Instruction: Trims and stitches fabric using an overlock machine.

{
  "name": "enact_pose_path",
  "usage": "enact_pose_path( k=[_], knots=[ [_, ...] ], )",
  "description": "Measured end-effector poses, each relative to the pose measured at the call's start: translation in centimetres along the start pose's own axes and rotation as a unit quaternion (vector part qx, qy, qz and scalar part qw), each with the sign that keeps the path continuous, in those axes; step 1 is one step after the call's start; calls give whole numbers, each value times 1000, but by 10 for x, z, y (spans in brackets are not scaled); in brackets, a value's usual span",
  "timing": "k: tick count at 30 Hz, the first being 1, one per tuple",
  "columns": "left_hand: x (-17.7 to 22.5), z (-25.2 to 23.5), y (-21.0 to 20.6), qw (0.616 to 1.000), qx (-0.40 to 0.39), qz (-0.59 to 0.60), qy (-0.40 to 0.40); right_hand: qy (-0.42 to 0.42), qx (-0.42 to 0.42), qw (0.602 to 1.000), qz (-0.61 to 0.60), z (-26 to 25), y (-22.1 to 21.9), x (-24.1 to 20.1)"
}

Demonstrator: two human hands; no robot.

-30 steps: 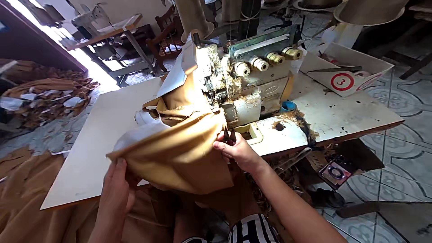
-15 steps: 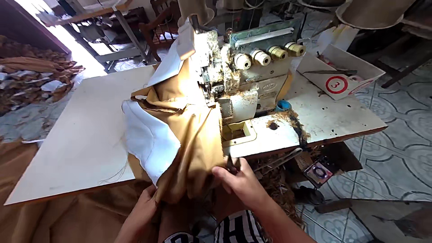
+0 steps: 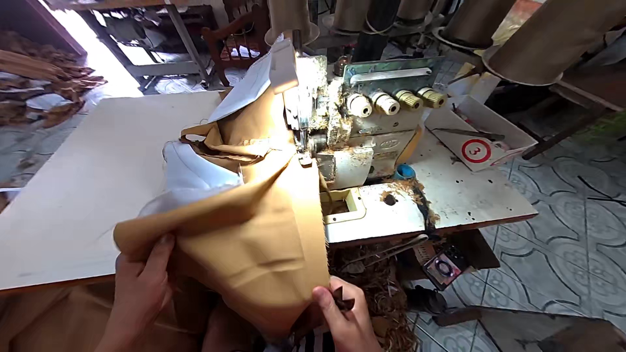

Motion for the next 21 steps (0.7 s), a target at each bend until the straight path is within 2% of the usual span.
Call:
enact_pose_path(
  k=[3, 9, 14, 18, 21],
  knots=[
    [-4, -19, -11, 999, 26, -19, 19, 12, 25, 999, 16, -26, 0, 10],
    [-17, -68, -27, 996, 53, -53, 53, 18, 32, 998, 48, -82, -2, -1],
    [-33, -106, -37, 994, 0, -98, 53, -63, 19, 998, 25, -111, -5, -1],
    [-39, -126, -43, 977, -48, -201, 47, -81, 31, 995, 38, -123, -7, 1],
    [-36, -127, -38, 948, -63, -292, 109, -81, 12, 996, 38, -100, -7, -2]
  ],
)
Point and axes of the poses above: each hand's wrist, its own z-axis away from the middle knuckle, its own y-axis out of the back of the hand, x = y × z, the point moved 5 cm from there along -z, towards the middle knuckle, and after that the axes turned 11 degrees about z, right-handed, at the moved point
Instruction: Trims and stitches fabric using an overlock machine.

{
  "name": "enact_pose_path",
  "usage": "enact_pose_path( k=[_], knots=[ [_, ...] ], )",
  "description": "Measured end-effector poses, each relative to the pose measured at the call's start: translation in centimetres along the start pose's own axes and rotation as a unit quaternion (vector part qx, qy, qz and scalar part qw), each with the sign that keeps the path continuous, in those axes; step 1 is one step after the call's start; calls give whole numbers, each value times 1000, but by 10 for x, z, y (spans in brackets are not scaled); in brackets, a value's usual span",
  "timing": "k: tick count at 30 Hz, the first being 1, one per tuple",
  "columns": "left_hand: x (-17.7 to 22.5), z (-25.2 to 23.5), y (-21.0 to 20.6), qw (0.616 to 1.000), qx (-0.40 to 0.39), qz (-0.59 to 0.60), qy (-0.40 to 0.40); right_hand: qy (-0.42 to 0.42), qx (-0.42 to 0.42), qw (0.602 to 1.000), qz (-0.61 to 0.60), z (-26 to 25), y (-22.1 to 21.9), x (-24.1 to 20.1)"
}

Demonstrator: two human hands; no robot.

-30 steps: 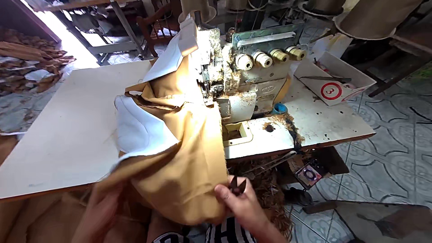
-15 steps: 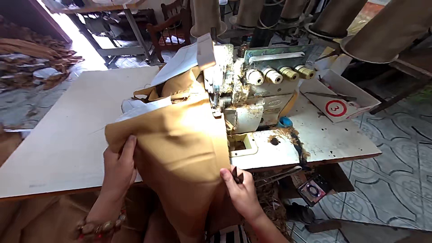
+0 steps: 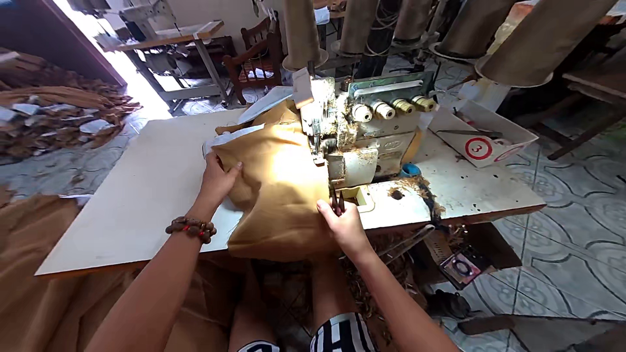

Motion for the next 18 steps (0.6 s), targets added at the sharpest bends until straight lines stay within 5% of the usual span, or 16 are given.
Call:
enact_pose_path(
  k=[2, 4, 6, 8, 10, 13, 15, 18],
  knots=[
    [9, 19, 14, 996, 56, -74, -12, 41, -1, 999, 31, 38, 1, 10],
    [41, 56, 16, 971, 84, -128, -186, 94, 14, 993, 71, 83, 1, 32],
    [73, 108, -13, 911, -26, -145, -384, 113, 37, 988, 97, 130, 1, 59],
    [87, 176, -64, 818, -243, -169, -494, 108, 47, 985, 123, 176, 0, 83],
    [91, 245, -106, 712, -444, -210, -502, 99, 53, 983, 146, 218, 5, 94],
    [91, 305, -140, 610, -602, -233, -459, 120, 77, 974, 177, 261, 23, 92],
    [91, 324, -151, 569, -649, -225, -452, 150, 111, 966, 179, 278, 37, 86],
    [93, 336, -161, 558, -657, -157, -482, 154, 156, 962, 165, 291, 51, 78]
  ],
)
Point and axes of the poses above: each hand's wrist, its own z-axis away from the middle knuckle, its own y-axis out of the back of the hand, x = y × z, the point moved 5 cm from there along -z, towards the middle knuckle, and after that the axes turned 11 degrees about z, right-handed, at the moved point
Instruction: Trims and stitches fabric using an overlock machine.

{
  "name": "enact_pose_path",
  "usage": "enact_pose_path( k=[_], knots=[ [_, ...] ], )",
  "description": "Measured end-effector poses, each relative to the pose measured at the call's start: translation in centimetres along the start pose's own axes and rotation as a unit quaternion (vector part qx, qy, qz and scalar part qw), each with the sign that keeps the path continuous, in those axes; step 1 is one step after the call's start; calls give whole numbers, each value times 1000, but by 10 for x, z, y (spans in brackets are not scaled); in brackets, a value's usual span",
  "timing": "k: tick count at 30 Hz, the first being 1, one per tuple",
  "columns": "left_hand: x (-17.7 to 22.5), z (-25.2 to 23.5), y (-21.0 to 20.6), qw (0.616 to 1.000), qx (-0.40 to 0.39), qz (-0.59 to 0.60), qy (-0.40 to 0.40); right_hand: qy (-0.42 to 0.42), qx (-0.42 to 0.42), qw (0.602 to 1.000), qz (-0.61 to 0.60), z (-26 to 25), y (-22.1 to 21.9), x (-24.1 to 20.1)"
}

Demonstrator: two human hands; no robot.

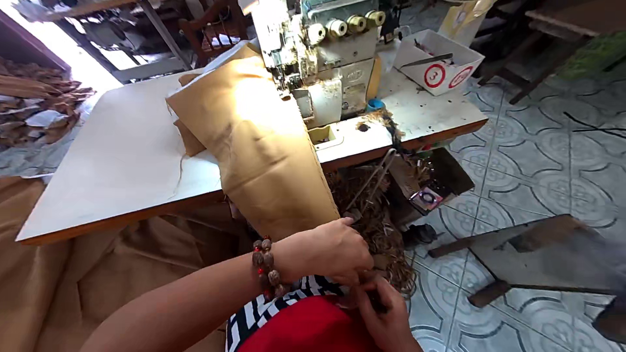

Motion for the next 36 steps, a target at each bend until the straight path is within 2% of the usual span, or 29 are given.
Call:
enact_pose_path(
  k=[4, 9, 11, 13, 14, 15, 17, 19, 20, 21, 28, 32, 36],
  knots=[
    [5, -1, 0, 999, 46, 20, 7, -67, 9, 996, -54, -2, 4, -1],
    [6, 12, -10, 991, 125, -32, -16, -168, -107, 975, -96, -8, -4, -3],
    [4, 18, -9, 989, 140, -15, -49, -164, -154, 969, -106, -11, -5, -9],
    [-5, 32, 11, 978, 196, -26, -64, -128, -195, 964, -125, -12, -7, -14],
    [-15, 43, 32, 967, 246, -50, -40, -105, -212, 962, -137, -13, -10, -16],
    [-29, 58, 59, 952, 292, -87, 16, -92, -223, 959, -150, -14, -14, -16],
    [-62, 95, 116, 897, 356, -163, 203, -89, -223, 953, -183, -20, -24, -13],
    [-99, 131, 161, 830, 333, -148, 421, -87, -216, 954, -190, -34, -33, -11],
    [-121, 144, 176, 810, 297, -125, 489, -85, -214, 955, -188, -43, -37, -10],
    [-138, 154, 187, 802, 266, -102, 525, -88, -216, 954, -188, -52, -41, -9],
    [-220, 171, 224, 823, 199, 6, 533, -108, -223, 955, -163, -115, -73, -1],
    [-241, 173, 244, 783, 174, 21, 596, -104, -206, 960, -158, -153, -90, 4],
    [-261, 175, 255, 759, 188, 19, 624, -104, -177, 966, -156, -187, -105, 7]
  ],
)
Point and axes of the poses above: each hand's wrist, its own z-axis away from the middle knuckle, its own y-axis out of the back of the hand, x = y × z, the point moved 5 cm from there along -z, towards the middle knuckle, and after that the axes turned 11 degrees about z, right-handed, at the moved point
